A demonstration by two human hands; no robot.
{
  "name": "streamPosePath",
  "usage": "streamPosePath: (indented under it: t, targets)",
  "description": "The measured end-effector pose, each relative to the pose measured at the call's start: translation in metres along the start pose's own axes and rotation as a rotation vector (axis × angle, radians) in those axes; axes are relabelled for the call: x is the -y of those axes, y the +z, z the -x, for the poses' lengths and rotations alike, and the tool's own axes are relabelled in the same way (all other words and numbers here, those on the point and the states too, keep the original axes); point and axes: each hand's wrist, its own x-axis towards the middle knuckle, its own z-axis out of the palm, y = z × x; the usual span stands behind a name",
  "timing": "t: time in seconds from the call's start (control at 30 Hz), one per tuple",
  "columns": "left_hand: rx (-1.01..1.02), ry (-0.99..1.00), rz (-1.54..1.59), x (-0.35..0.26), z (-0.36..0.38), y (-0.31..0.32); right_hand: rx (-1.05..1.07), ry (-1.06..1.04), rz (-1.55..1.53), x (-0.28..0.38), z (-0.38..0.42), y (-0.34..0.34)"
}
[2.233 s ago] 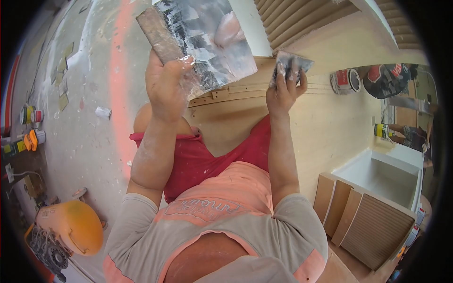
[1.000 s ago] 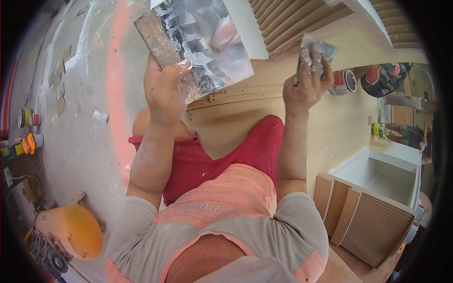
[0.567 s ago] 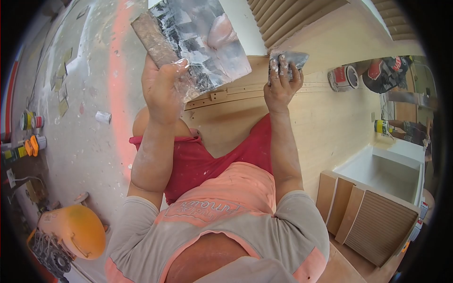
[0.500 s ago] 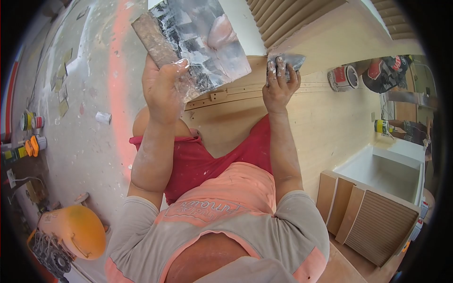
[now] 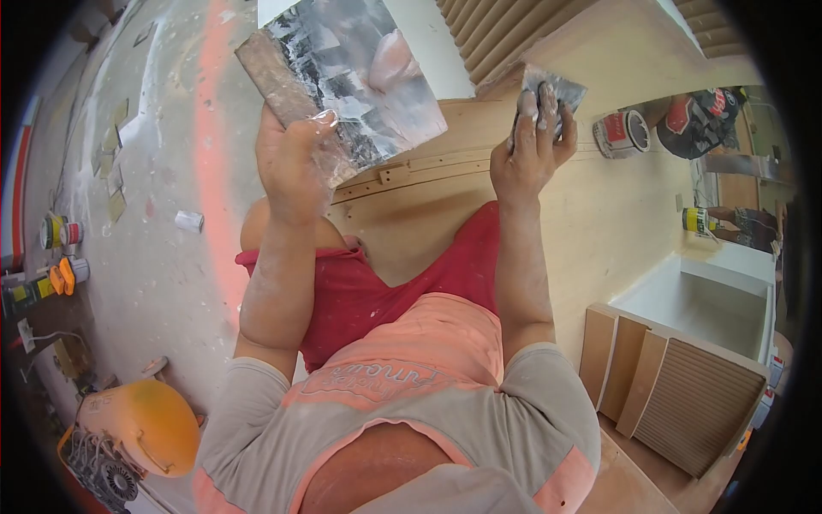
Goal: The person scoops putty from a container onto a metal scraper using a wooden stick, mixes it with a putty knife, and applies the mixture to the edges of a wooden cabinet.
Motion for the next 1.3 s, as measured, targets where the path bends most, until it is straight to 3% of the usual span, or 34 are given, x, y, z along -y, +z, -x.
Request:
streamPosePath:
  t: [0.23,0.53,0.8,0.9,1.0,1.03,1.1,1.13,1.2,1.23,1.3]
  targets:
    - [0.027,-0.001,0.017,0.0,-0.003,-0.012,0.038,-0.037,0.082,0.004,0.012,0.016]
    - [0.015,0.021,0.016,-0.003,-0.002,-0.005,0.159,-0.022,-0.078,0.002,0.042,0.016]
    - [0.018,0.004,0.007,-0.003,0.0,-0.006,0.09,-0.013,-0.134,-0.004,0.04,0.03]
    - [0.013,0.017,0.013,-0.003,0.0,-0.004,0.193,0.01,-0.085,-0.005,0.067,0.033]
    - [0.02,-0.038,-0.034,-0.002,0.003,-0.006,0.479,0.062,-0.105,-0.007,0.087,0.022]
    - [0.026,-0.03,-0.038,-0.002,0.003,-0.003,0.469,0.063,-0.108,-0.001,0.08,0.01]
    - [0.021,-0.018,0.029,0.003,0.004,0.005,0.29,0.586,-0.769,0.012,0.061,-0.016]
    - [0.024,-0.013,0.028,0.006,0.006,0.007,0.285,0.584,-0.771,0.018,0.051,-0.028]
    - [0.076,-0.101,0.033,0.016,0.012,0.011,0.131,0.993,-1.252,0.029,0.034,-0.051]
    - [0.086,-0.103,0.034,0.02,0.015,0.014,0.121,0.993,-1.248,0.035,0.028,-0.06]
    - [0.122,-0.189,-0.026,0.024,0.022,0.021,0.234,0.631,-1.099,0.048,0.017,-0.071]
